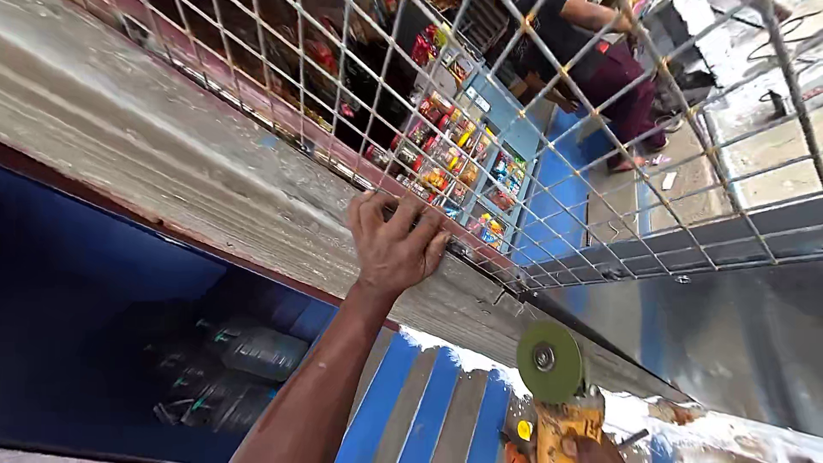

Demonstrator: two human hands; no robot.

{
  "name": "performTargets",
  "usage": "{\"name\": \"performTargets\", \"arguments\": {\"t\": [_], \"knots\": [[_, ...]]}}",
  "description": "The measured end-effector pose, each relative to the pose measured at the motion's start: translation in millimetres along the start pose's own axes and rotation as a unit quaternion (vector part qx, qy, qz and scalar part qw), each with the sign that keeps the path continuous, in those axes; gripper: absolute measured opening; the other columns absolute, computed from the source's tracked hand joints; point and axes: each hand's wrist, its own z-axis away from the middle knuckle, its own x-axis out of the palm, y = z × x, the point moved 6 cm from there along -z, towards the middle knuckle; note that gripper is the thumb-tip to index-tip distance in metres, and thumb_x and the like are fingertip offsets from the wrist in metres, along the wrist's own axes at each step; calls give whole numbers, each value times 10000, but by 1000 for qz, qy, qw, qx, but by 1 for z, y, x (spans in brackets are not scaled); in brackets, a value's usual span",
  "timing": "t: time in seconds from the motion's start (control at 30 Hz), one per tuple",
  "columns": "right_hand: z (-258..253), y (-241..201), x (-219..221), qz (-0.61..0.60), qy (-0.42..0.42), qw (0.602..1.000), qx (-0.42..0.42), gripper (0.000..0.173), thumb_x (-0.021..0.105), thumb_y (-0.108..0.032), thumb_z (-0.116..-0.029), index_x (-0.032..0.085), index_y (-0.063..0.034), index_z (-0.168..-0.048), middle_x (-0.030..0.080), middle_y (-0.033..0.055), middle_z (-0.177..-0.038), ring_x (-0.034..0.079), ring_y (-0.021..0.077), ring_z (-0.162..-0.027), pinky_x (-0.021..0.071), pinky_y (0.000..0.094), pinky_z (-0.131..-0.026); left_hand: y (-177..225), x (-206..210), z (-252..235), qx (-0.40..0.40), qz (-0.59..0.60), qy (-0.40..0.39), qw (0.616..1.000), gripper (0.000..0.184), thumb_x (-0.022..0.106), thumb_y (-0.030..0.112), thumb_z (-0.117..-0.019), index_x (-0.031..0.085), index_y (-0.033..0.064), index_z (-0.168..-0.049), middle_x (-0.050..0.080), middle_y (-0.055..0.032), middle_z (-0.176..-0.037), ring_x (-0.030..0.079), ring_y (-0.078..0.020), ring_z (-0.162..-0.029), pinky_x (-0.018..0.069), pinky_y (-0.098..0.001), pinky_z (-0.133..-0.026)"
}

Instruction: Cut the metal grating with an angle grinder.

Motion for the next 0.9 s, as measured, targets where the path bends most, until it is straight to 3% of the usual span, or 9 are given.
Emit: {"name": "performTargets", "arguments": {"t": [0.1, 0.2, 0.3, 0.4, 0.47, 0.53, 0.63, 0.77, 0.9], "knots": [[-11, -7, 20, -19, 5, 1000, -4, 385, 780, -206, -800, 576, -70, -1096, 755, 72, -885, 749, 181, -803, 630, 360, -766, 5, 0, -7, -31, -7, 1, 999, 550, 417, 609, -983, 743, 168, -948, 700, -133, -987, 582, -407, -1036, 329, -571, -1045], [-18, -7, 25, -37, 8, 999, 0, 493, 848, -254, -743, 568, -55, -1097, 751, 94, -881, 751, 202, -796, 633, 369, -758, 9, 4, -9, -60, -24, -32, 997, 648, 330, 672, -975, 747, 178, -995, 725, -138, -1142, 601, -422, -1159, 282, -628, -1097], [-18, -9, 21, -41, -13, 999, -8, 436, 854, -240, -763, 604, -86, -1085, 762, 71, -909, 752, 180, -829, 628, 362, -791, 11, 5, -8, -81, -10, -25, 996, 697, 310, 714, -958, 752, 176, -935, 734, -127, -1041, 630, -394, -1123, 246, -651, -1123], [-23, -12, 20, -28, -31, 999, -17, 396, 844, -233, -791, 625, -103, -1093, 767, 58, -935, 750, 172, -849, 623, 367, -809, 8, 6, -9, -72, 16, 21, 997, 687, 263, 651, -1010, 722, 163, -854, 694, -114, -867, 644, -342, -944, 254, -619, -1108], [-22, -11, 24, -2, -29, 1000, -5, 500, 867, -291, -759, 586, -93, -1123, 760, 53, -923, 750, 171, -834, 632, 359, -782, 9, 3, -8, -71, 16, 26, 997, 613, 305, 553, -1040, 706, 143, -822, 662, -116, -819, 631, -346, -899, 275, -611, -1090], [-20, -8, 25, -13, -37, 999, 3, 578, 886, -316, -743, 559, -71, -1151, 752, 86, -935, 753, 203, -842, 637, 383, -783, 14, 2, -8, -94, 12, 9, 995, 584, 328, 512, -1050, 688, 122, -807, 669, -134, -859, 635, -370, -937, 281, -623, -1096], [-14, -6, 26, -45, -40, 998, 0, 512, 897, -279, -735, 614, -64, -1104, 758, 113, -928, 757, 223, -838, 635, 389, -782, 24, 6, -15, -153, -2, 14, 988, 675, 276, 560, -1059, 656, 95, -750, 658, -182, -886, 618, -420, -997, 262, -655, -1111], [-15, -5, 27, -30, -36, 999, 2, 550, 898, -258, -728, 584, -45, -1126, 749, 130, -941, 754, 234, -849, 634, 398, -792, 24, 9, -15, -167, -8, 59, 984, 697, 290, 613, -1039, 633, 115, -693, 659, -161, -845, 633, -402, -989, 283, -649, -1102], [-22, 3, 36, -26, -20, 999, 23, 655, 919, -301, -672, 561, -11, -1138, 726, 172, -925, 748, 266, -808, 640, 415, -741, 24, 8, -12, -168, 7, 47, 985, 679, 292, 596, -1038, 655, 119, -719, 669, -151, -876, 629, -407, -1031, 277, -643, -1118]]}}
